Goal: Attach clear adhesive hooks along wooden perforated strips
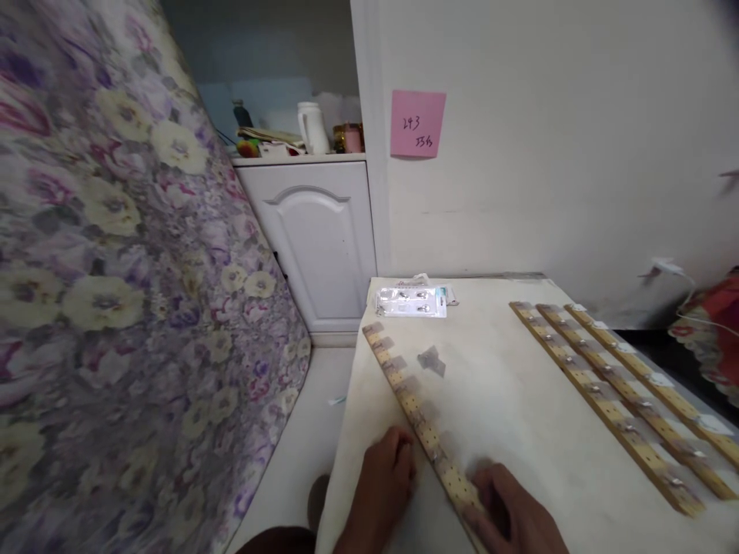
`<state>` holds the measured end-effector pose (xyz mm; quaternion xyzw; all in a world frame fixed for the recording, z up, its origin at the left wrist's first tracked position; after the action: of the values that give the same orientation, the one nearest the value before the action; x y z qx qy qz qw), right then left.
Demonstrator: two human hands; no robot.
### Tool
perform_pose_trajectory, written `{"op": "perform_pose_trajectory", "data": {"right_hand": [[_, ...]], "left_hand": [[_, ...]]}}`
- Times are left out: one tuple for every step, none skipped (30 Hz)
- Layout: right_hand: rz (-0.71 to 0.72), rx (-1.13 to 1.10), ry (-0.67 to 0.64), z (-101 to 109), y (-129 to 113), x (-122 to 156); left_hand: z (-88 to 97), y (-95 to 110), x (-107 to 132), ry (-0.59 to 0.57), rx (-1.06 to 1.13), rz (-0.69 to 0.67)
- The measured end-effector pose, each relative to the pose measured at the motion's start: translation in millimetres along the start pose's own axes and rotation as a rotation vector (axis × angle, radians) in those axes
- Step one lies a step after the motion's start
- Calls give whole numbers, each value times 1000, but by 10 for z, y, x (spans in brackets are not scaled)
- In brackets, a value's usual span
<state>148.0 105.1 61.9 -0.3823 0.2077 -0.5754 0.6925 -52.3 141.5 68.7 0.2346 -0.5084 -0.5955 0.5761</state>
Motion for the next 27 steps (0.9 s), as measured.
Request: {"op": "perform_pose_trajectory", "data": {"right_hand": [[16,-63,-22,24,20,-47],[33,-131,-46,52,41,-106],[40,-201,-77,72,64,-175],[27,-274,-100,86,93,-249],[9,-347,-132,81,115,-326],[-9,-413,-169,60,126,-401],[-19,-465,-197,33,123,-470],[-25,-500,-220,2,108,-531],[-26,-520,-238,-28,83,-583],[-21,-526,-248,-51,53,-625],[-15,-523,-256,-69,21,-657],[-8,-516,-258,-78,-7,-680],[2,-506,-254,-78,-32,-695],[13,-495,-245,-70,-51,-703],[25,-481,-231,-56,-63,-706],[34,-467,-215,-39,-69,-705],[42,-456,-206,-27,-71,-701],[50,-451,-203,-20,-69,-696],[54,-452,-204,-17,-65,-690],[54,-454,-205,-16,-59,-685],[52,-457,-205,-16,-52,-680],[50,-458,-206,-16,-48,-677],[48,-454,-204,-14,-46,-675],[48,-448,-204,-12,-48,-675],[49,-441,-207,-10,-53,-676],[52,-435,-212,-8,-60,-678],[55,-430,-214,-4,-67,-680]], "left_hand": [[2,19,13,6,-23,-10],[1,41,29,11,-44,-22],[-6,63,47,13,-59,-35],[-16,84,63,13,-65,-47],[-33,103,78,8,-64,-58],[-55,118,89,-2,-55,-70],[-82,133,96,-17,-42,-85],[-110,143,98,-34,-27,-97],[-137,148,98,-49,-13,-104],[-160,151,96,-59,-5,-108],[-179,153,92,-65,-6,-110],[-191,156,88,-64,-14,-113],[-198,159,86,-59,-28,-113],[-202,163,84,-53,-42,-113],[-204,168,83,-48,-52,-113],[-205,170,83,-47,-53,-108],[-204,171,82,-44,-50,-100],[-205,171,82,-44,-46,-92],[-206,171,80,-44,-43,-86],[-206,170,77,-41,-41,-81],[-206,167,73,-35,-42,-79],[-205,164,67,-28,-43,-78],[-205,160,61,-22,-43,-79],[-206,155,54,-19,-42,-80],[-208,151,49,-19,-40,-80],[-210,147,44,-22,-36,-81],[-211,145,42,-25,-32,-80]]}}
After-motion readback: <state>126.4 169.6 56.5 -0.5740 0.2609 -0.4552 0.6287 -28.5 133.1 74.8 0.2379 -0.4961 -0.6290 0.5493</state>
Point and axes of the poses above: each hand's wrist, its own x-axis away from the middle knuckle, its own z-axis out of the back of the hand, y = z × x, the point moved 6 cm from there along -x, towards the middle knuckle, and after that the axes turned 15 degrees about -y, right-handed, at the moved point
